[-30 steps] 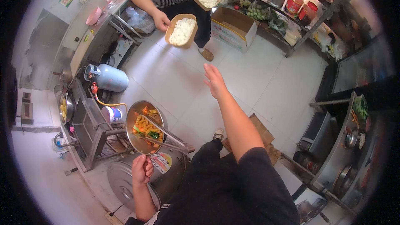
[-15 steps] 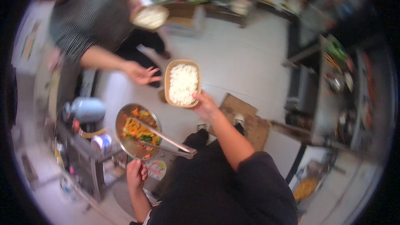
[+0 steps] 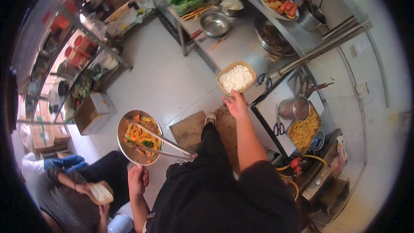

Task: The person assembles a food order by adding vegetables, sausages, and noodles into a metal bowl, then transfers the contents into a takeaway container. They cover the container with foil and place it into a microwave, then prepare a sauce in a separate bowl.

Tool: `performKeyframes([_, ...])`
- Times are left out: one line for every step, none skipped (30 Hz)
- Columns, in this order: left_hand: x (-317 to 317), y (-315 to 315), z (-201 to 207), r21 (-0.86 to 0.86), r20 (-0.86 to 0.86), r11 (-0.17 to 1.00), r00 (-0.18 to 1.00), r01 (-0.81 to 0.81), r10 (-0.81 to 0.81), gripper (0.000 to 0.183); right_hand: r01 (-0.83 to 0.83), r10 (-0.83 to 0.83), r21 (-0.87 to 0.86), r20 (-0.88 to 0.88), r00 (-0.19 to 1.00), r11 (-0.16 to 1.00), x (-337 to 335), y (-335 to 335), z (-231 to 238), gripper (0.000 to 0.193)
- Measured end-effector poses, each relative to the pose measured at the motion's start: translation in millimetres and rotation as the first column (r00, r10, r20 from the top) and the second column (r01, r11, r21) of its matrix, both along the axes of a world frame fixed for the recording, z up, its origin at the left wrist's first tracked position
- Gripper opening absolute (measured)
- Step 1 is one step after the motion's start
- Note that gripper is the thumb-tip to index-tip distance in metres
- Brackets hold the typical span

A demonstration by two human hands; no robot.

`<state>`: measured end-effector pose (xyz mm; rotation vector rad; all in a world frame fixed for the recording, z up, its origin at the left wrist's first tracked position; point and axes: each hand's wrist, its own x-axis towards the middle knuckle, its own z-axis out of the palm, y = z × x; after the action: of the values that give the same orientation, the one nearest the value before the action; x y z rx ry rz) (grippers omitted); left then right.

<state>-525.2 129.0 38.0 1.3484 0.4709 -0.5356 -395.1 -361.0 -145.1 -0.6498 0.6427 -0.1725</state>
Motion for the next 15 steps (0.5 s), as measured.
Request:
performKeyframes([23.1, -28.3, -2.2, -0.026, -0.027, 1.0, 0.999, 0.018, -0.018, 0.035, 0.004, -0.004, -0.024, -0.014, 1.0, 1.0, 22.0, -24.8, 1.1, 0.042])
performKeyframes([49.9, -47.5, -3.9, -0.028, -0.024, 0.998, 0.998, 0.05, -0.05, 0.035, 0.029, -0.028, -0.04, 0.02, 0.999, 0.999, 45.3, -36.7, -4.1, 0.042])
performKeyframes([71.2, -70.8, -4.4, -0.007, -0.07, 0.998, 0.996, 0.056, -0.056, 0.035, -0.002, 0.001, -0.033, -0.005, 1.0, 0.999, 64.6, -48.4, -3.6, 0.046])
performKeyframes([93.1, -93.0, -6.3, 0.009, -0.049, 0.995, 0.994, 0.101, -0.1, 0.036, -0.027, 0.026, -0.043, -0.017, 1.0, 0.999, 80.4, -55.5, -0.4, 0.049])
performKeyframes([113.7, -114.3, -8.5, 0.011, -0.014, 0.988, 0.988, 0.151, -0.151, 0.036, -0.056, 0.055, -0.053, -0.028, 0.998, 0.997, 90.4, -62.4, 7.6, 0.053])
performKeyframes([130.6, -135.5, -10.3, 0.016, 0.009, 0.983, 0.983, 0.186, -0.186, 0.036, -0.139, 0.117, -0.114, -0.183, 0.976, 0.984, 94.5, -71.6, 20.0, 0.058])
performKeyframes([147.1, -153.4, -9.7, 0.031, 0.0, 0.976, 0.977, 0.214, -0.214, 0.037, -0.231, 0.167, -0.163, -0.331, 0.929, 0.959, 99.9, -79.2, 36.5, 0.062])
performKeyframes([162.2, -169.8, -8.4, 0.044, -0.023, 0.97, 0.971, 0.238, -0.238, 0.038, -0.335, 0.213, -0.191, -0.47, 0.857, 0.923, 101.7, -86.0, 57.5, 0.067])
performKeyframes([177.0, -184.4, -8.4, 0.062, 0.003, 0.963, 0.964, 0.264, -0.264, 0.038, -0.445, 0.258, -0.264, -0.528, 0.809, 0.856, 93.6, -94.3, 80.4, 0.076])
performKeyframes([191.1, -197.9, -8.7, 0.102, 0.02, 0.949, 0.953, 0.3, -0.303, 0.038, -0.446, 0.249, -0.336, -0.493, 0.833, 0.83, 82.6, -97.5, 103.7, 0.074])
performKeyframes([204.6, -210.8, -10.5, 0.139, 0.033, 0.932, 0.939, 0.335, -0.342, 0.037, -0.442, 0.26, -0.41, -0.429, 0.865, 0.798, 69.3, -97.3, 126.0, 0.072])
performKeyframes([217.2, -224.5, -13.9, 0.173, 0.043, 0.915, 0.925, 0.365, -0.377, 0.037, -0.45, 0.251, -0.472, -0.425, 0.87, 0.758, 60.3, -95.6, 145.8, 0.07])
performKeyframes([229.0, -238.5, -18.7, 0.177, 0.068, 0.906, 0.913, 0.385, -0.401, 0.035, -0.509, 0.368, -0.615, -0.352, 0.861, 0.602, 50.7, -90.8, 163.0, 0.071])
performKeyframes([240.0, -253.7, -24.5, 0.181, 0.093, 0.896, 0.9, 0.406, -0.426, 0.034, -0.546, 0.455, -0.725, -0.352, 0.818, 0.42, 41.2, -83.9, 176.3, 0.074])
performKeyframes([250.8, -268.5, -30.3, 0.195, 0.107, 0.89, 0.893, 0.413, -0.438, 0.034, -0.532, 0.546, -0.817, -0.348, 0.762, 0.223, 39.0, -75.8, 185.2, 0.077])
